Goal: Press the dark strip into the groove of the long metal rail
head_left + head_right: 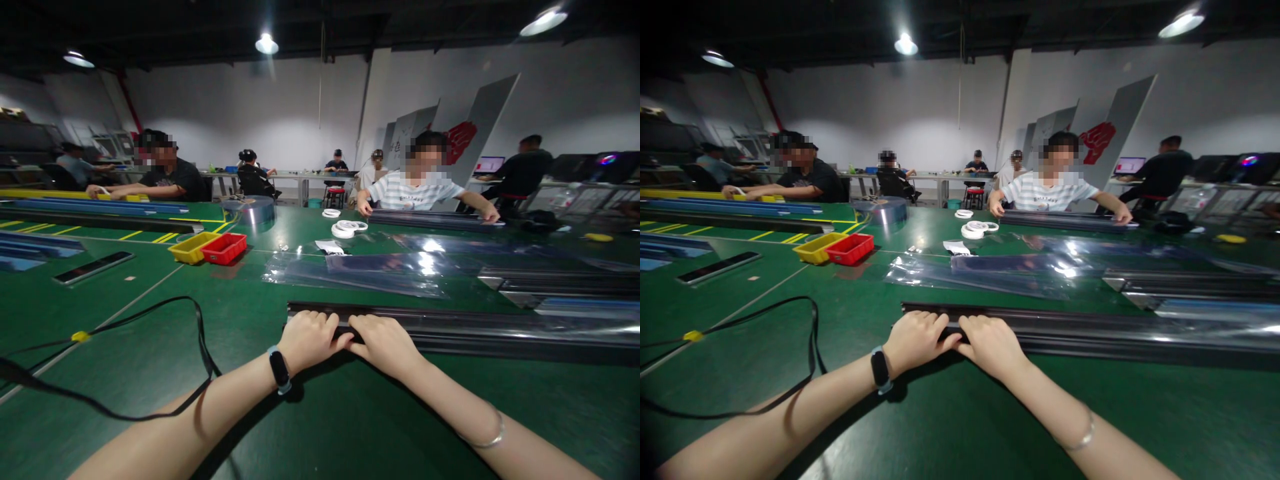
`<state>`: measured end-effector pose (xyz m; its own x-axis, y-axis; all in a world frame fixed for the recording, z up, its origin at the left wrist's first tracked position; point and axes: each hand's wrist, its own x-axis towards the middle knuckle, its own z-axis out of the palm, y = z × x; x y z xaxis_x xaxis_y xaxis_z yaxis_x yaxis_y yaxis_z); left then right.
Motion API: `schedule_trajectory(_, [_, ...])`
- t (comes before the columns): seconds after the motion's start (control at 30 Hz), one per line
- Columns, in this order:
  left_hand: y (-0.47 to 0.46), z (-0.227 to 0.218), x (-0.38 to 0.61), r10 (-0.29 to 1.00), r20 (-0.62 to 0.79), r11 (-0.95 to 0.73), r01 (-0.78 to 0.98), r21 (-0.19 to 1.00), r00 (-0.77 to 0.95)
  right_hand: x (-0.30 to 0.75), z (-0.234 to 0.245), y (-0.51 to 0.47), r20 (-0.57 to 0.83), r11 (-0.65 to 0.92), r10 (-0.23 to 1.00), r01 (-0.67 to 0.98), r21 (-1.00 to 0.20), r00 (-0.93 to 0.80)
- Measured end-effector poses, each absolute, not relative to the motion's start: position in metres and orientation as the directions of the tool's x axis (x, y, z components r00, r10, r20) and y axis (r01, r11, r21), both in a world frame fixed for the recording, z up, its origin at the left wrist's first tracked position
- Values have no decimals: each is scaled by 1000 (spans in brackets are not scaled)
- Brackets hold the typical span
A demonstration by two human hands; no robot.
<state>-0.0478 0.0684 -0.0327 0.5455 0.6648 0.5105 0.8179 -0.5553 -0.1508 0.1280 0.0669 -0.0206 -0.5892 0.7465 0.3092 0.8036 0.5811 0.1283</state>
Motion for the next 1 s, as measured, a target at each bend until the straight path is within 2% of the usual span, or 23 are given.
schedule_trajectory(0.27, [68,-32,-48,650,539,-554,820,-145,535,138,-5,67,282,552,776,824,131,-564])
schedule_trajectory(0.5, [67,-33,-48,651,557,-549,827,-124,516,145,-12,74,219,506,826,854,119,-520])
schedule_trajectory(1.0, [68,-33,-47,659,537,-549,825,-136,527,147,-21,74,315,497,789,849,177,-528])
